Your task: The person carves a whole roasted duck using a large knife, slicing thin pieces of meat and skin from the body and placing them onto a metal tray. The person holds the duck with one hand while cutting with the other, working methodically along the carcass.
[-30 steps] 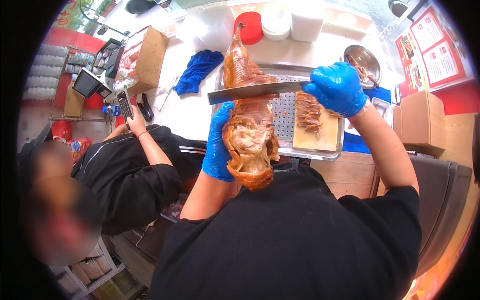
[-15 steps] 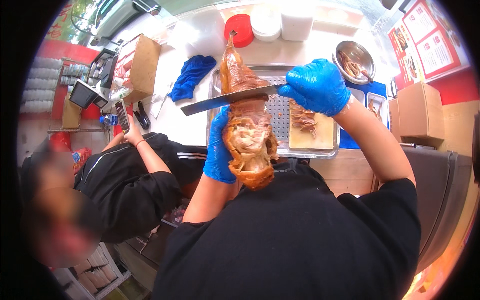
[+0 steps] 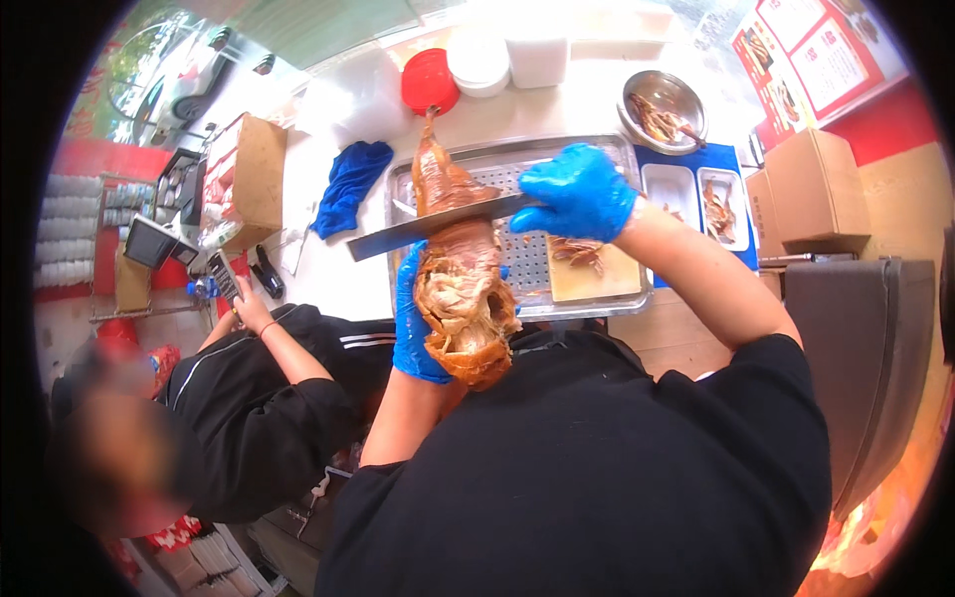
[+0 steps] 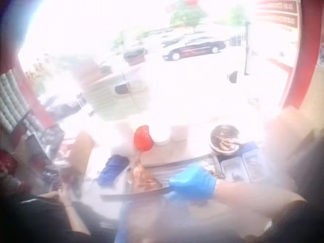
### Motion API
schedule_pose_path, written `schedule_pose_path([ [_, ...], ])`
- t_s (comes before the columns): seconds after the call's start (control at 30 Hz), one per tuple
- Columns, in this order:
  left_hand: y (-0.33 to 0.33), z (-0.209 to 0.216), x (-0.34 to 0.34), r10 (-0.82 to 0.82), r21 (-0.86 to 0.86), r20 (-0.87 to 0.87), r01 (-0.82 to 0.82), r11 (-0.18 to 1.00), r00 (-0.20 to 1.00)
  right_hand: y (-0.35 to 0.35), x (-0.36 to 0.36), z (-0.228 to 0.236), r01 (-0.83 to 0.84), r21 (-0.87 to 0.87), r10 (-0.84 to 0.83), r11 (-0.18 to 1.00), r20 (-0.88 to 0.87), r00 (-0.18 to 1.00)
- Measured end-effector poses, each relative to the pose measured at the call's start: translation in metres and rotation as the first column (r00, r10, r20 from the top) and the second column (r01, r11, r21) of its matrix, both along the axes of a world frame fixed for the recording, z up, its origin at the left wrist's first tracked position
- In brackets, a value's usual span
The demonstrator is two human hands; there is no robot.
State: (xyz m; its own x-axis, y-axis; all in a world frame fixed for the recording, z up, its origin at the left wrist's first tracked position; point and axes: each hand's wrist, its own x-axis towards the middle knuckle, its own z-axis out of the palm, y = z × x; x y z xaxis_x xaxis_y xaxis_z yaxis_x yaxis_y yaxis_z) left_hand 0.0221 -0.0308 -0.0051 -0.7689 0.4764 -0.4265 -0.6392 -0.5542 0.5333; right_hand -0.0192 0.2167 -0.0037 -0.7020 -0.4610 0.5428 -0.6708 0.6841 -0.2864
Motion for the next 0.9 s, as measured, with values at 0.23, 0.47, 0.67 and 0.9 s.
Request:
schedule_pose_path([
  [0.23, 0.021, -0.007, 0.003, -0.009, -0.182, -0.111, -0.011, 0.983, 0.994, -0.028, 0.01, -0.019, 0.17, -0.112, -0.151, 0.979, 0.16, 0.976],
  [0.47, 0.028, -0.037, -0.001, 0.024, -0.311, 0.021, -0.017, 0.95, 0.999, -0.024, 0.044, -0.069, 0.357, -0.142, -0.175, 0.924, 0.672, 0.72],
  [0.67, 0.012, -0.04, -0.012, 0.124, -0.315, 0.009, -0.114, 0.942, 0.992, 0.085, 0.073, -0.087, 0.46, 0.007, -0.304, 0.888, 0.76, 0.575],
  [0.9, 0.008, -0.036, -0.013, 0.171, -0.302, 0.001, -0.163, 0.939, 0.985, 0.142, 0.076, -0.144, 0.434, 0.315, -0.523, 0.844, 0.664, 0.535],
])
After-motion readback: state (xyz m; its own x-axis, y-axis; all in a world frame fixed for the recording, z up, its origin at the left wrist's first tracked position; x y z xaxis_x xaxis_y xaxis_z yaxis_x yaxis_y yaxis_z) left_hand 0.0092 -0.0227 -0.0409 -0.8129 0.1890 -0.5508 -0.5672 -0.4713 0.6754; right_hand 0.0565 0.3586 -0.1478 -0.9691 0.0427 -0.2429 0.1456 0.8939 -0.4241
